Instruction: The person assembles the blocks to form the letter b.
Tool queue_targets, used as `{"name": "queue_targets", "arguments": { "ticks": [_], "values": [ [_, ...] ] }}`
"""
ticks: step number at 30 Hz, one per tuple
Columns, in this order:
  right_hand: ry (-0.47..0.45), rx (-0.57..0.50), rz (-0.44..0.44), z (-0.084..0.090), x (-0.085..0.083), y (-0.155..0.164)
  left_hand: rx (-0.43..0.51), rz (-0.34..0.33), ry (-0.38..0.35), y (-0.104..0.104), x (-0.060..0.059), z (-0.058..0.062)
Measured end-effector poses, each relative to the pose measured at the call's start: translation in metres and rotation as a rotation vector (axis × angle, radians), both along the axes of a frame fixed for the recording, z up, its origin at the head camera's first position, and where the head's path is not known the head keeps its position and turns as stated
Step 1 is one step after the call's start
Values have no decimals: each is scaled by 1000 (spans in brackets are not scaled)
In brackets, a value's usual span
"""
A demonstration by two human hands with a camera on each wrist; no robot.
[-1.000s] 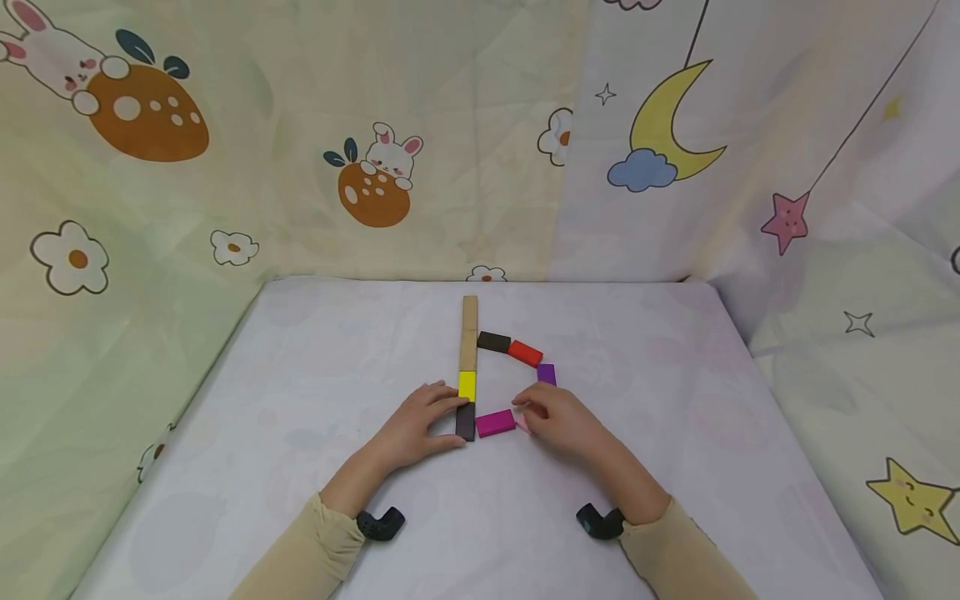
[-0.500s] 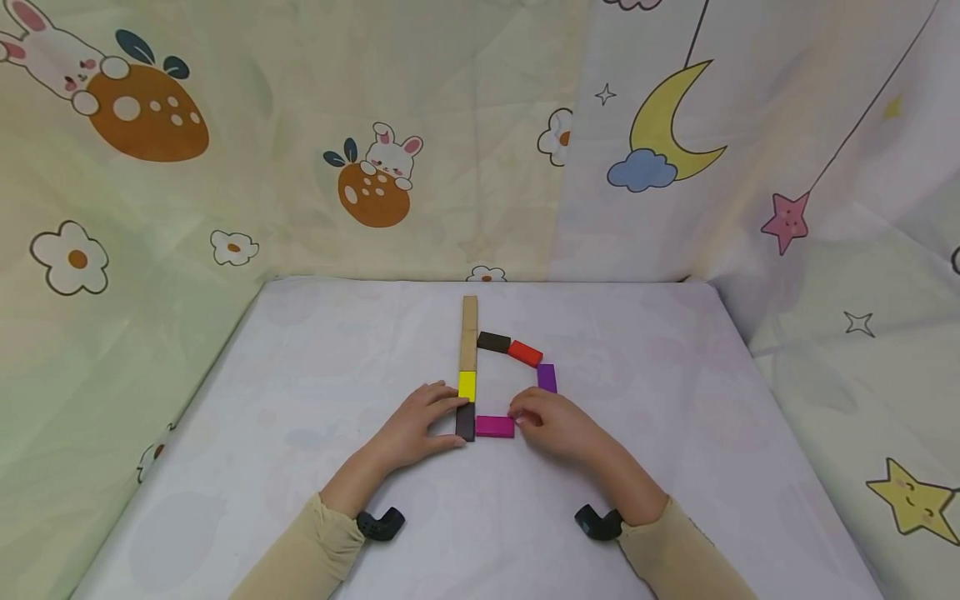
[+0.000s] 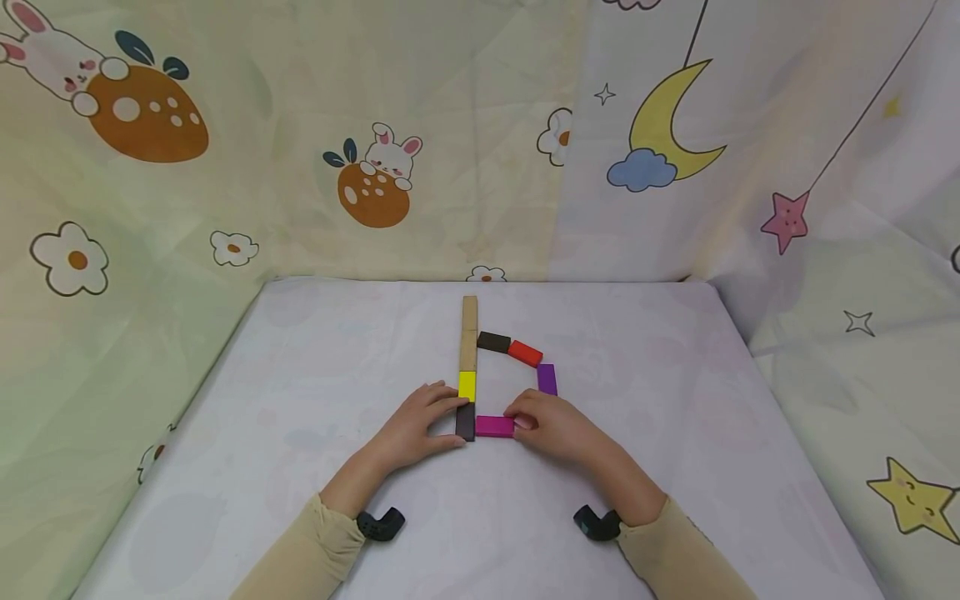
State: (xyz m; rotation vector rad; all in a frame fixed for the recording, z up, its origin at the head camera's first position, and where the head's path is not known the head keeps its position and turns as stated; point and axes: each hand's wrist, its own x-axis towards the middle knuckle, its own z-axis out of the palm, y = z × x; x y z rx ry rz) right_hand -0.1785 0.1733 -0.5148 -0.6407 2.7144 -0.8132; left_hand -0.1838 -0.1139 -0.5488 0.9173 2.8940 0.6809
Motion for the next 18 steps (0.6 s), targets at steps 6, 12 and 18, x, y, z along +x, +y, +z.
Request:
{"name": "queue_targets", "arguments": {
  "ticks": [6,12,18],
  "values": [
    [-6,32,-23,1,0,-3,-9,3,1,0,-1,0],
    [16,46,-34,2,0,-6,-10,8,1,0,0,0],
    [36,51,-10,5,0,-7,-29,20,-9,0,-1,-1]
  ]
}}
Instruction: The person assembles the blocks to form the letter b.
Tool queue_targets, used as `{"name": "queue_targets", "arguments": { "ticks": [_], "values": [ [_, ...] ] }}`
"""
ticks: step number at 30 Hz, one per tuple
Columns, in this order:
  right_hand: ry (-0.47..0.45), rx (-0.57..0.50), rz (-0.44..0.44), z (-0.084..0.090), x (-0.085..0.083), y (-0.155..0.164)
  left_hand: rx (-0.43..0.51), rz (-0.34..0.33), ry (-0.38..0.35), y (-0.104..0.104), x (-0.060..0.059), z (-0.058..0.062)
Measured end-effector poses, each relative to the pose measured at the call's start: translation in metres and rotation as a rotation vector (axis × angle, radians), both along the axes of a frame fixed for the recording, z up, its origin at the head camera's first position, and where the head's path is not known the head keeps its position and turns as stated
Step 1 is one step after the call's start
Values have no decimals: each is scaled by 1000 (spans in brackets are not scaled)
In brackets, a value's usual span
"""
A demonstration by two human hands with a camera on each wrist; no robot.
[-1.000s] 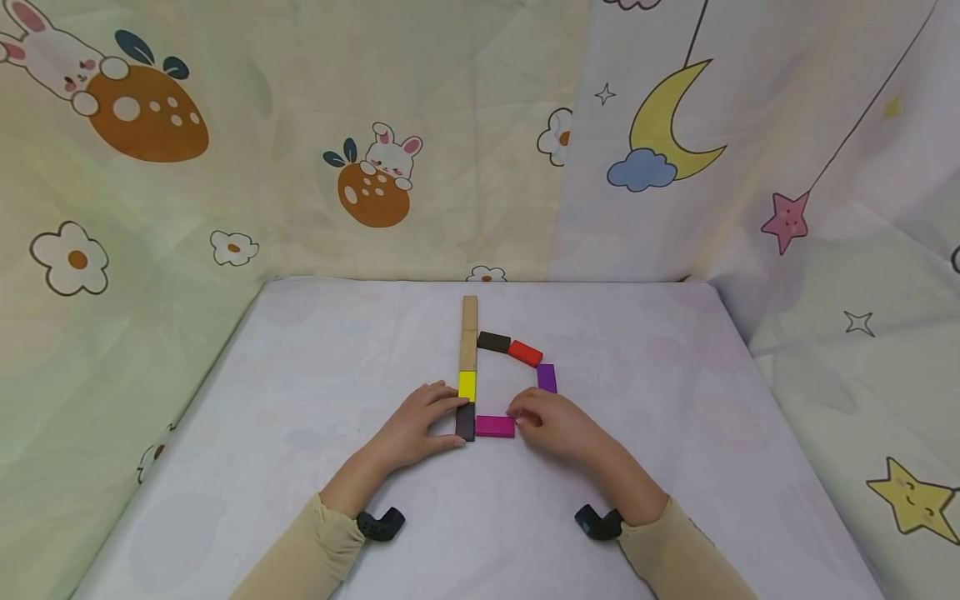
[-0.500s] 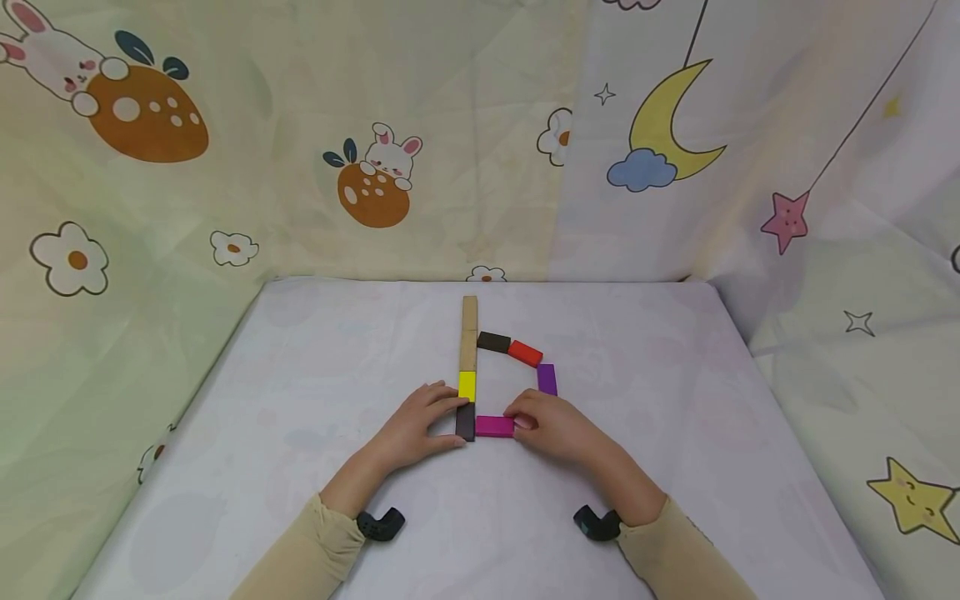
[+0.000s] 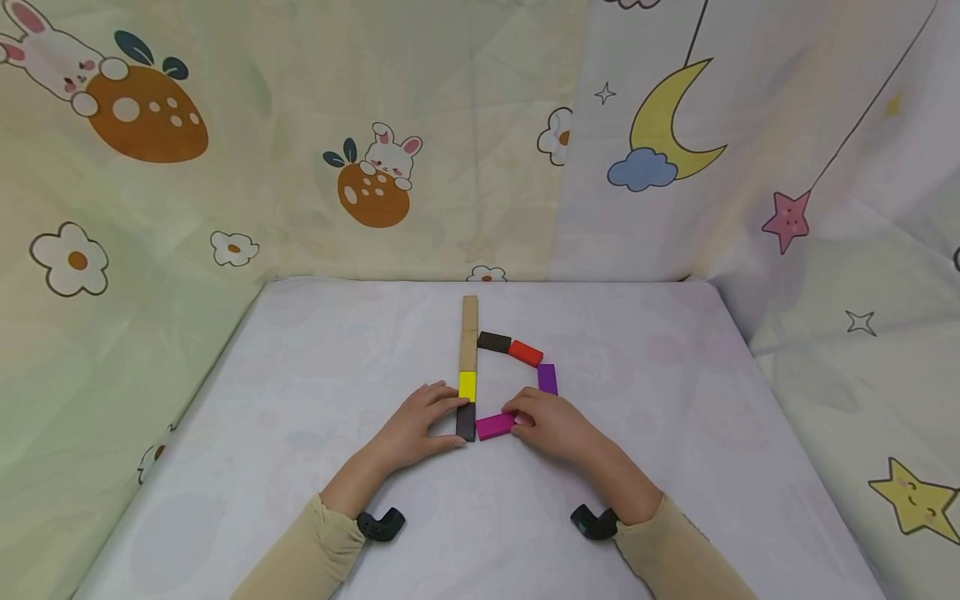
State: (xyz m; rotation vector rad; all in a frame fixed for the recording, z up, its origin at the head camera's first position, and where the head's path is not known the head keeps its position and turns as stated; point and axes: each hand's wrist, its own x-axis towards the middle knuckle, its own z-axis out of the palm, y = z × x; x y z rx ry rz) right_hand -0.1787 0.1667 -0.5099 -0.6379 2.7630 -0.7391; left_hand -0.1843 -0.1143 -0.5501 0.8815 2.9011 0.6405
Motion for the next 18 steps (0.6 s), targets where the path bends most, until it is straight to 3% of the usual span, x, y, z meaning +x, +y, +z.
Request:
{"name": "queue_targets", "arguments": {
  "ticks": [8,11,18],
  "values": [
    [-10,1,-8,-2,-1,-1,-12,2,-11,0,0,0],
    [-52,-29,-39,0,-2,2,-10,3,-12,0,0,0],
    [-150,-276,-233,8,-18,37,16,-4,-8,-1,1,-1]
  ]
}}
